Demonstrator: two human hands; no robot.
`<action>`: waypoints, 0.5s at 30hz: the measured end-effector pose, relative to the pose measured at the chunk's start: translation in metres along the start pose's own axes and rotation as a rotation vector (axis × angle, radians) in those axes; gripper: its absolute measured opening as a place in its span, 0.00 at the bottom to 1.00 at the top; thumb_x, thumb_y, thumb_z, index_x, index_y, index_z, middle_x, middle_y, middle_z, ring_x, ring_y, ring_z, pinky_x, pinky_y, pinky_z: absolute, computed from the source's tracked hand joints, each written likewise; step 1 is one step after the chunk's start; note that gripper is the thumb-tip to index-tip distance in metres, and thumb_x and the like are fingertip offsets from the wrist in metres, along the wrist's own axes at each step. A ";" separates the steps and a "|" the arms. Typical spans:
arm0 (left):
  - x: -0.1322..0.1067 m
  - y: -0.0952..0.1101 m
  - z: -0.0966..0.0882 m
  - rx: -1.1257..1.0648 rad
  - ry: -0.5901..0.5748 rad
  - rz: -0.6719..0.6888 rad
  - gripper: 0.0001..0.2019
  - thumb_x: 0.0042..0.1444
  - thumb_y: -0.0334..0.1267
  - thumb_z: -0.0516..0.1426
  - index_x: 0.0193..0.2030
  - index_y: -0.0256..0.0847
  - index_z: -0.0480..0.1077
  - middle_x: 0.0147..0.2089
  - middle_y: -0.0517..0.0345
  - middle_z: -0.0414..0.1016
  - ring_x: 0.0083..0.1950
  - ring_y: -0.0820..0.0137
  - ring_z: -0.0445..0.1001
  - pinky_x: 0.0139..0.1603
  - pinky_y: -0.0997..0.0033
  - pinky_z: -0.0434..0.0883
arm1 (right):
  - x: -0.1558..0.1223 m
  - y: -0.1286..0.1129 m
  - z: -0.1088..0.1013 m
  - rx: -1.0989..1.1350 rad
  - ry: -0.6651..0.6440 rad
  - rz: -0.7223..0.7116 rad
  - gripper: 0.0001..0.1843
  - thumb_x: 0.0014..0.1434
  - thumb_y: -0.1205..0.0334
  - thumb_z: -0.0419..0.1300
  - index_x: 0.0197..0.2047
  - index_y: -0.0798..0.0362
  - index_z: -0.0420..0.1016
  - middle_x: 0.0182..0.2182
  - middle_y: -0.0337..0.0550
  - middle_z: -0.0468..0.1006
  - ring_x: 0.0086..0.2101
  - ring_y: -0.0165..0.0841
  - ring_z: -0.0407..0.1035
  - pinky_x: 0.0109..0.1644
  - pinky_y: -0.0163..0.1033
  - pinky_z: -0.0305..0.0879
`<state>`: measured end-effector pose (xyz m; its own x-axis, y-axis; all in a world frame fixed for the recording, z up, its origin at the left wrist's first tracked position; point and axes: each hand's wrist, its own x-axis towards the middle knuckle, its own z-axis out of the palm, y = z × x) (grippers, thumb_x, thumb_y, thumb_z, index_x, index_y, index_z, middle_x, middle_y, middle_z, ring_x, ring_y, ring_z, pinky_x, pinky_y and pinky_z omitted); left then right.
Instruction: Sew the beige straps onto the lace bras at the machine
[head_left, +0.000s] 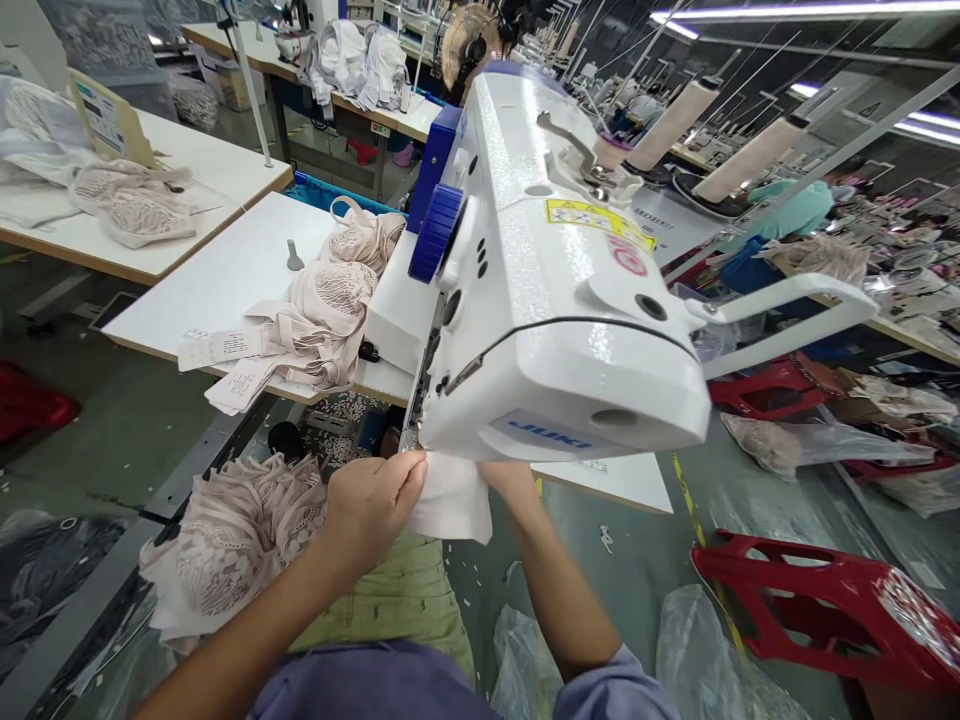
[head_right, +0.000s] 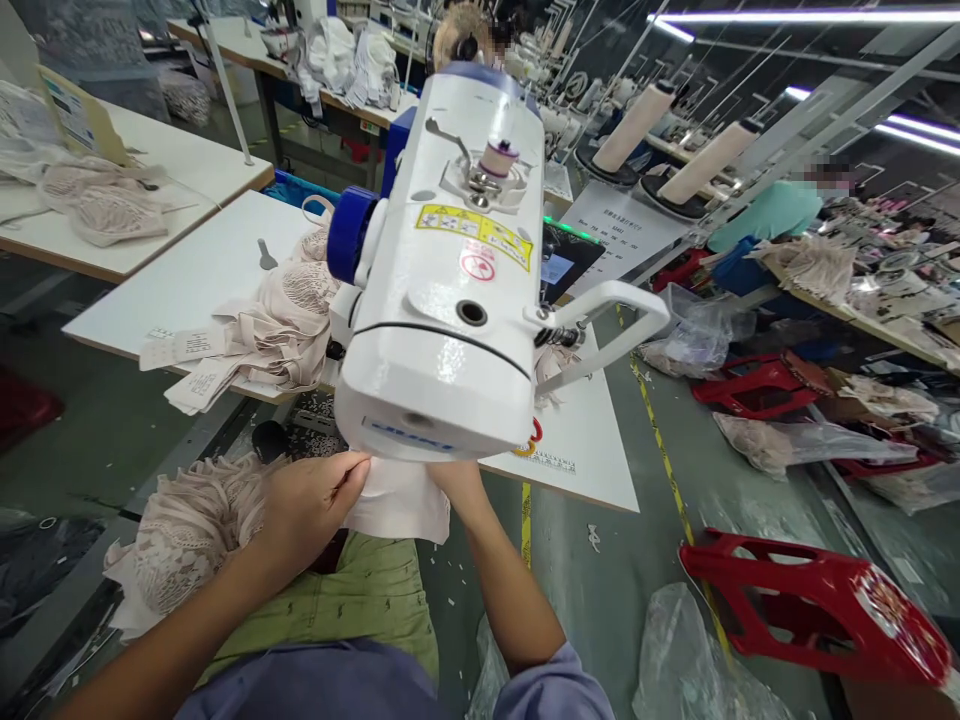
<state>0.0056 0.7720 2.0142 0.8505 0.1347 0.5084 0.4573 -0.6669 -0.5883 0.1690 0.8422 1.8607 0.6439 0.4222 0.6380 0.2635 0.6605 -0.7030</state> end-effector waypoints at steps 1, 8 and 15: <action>0.000 0.001 -0.001 -0.004 -0.006 -0.006 0.13 0.68 0.39 0.53 0.39 0.42 0.79 0.24 0.61 0.79 0.25 0.71 0.75 0.27 0.70 0.59 | 0.000 -0.002 0.000 0.024 0.023 0.013 0.26 0.58 0.47 0.54 0.52 0.53 0.76 0.51 0.55 0.81 0.58 0.50 0.70 0.65 0.56 0.66; 0.000 0.003 -0.004 -0.014 -0.089 -0.070 0.15 0.69 0.41 0.51 0.42 0.43 0.80 0.26 0.61 0.80 0.28 0.70 0.77 0.29 0.70 0.60 | 0.005 -0.022 -0.008 0.164 0.021 0.016 0.25 0.56 0.48 0.54 0.50 0.52 0.77 0.48 0.52 0.82 0.54 0.50 0.72 0.64 0.56 0.65; 0.010 -0.001 -0.016 0.017 -0.272 -0.030 0.19 0.70 0.45 0.48 0.44 0.44 0.80 0.33 0.59 0.83 0.32 0.68 0.79 0.30 0.70 0.62 | -0.031 -0.041 0.000 0.736 -0.109 0.396 0.22 0.63 0.39 0.53 0.40 0.50 0.74 0.23 0.39 0.74 0.26 0.34 0.68 0.30 0.37 0.69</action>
<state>0.0092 0.7624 2.0304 0.8742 0.3474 0.3392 0.4853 -0.6478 -0.5872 0.1379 0.8018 1.8696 0.5069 0.7405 0.4412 -0.5269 0.6713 -0.5214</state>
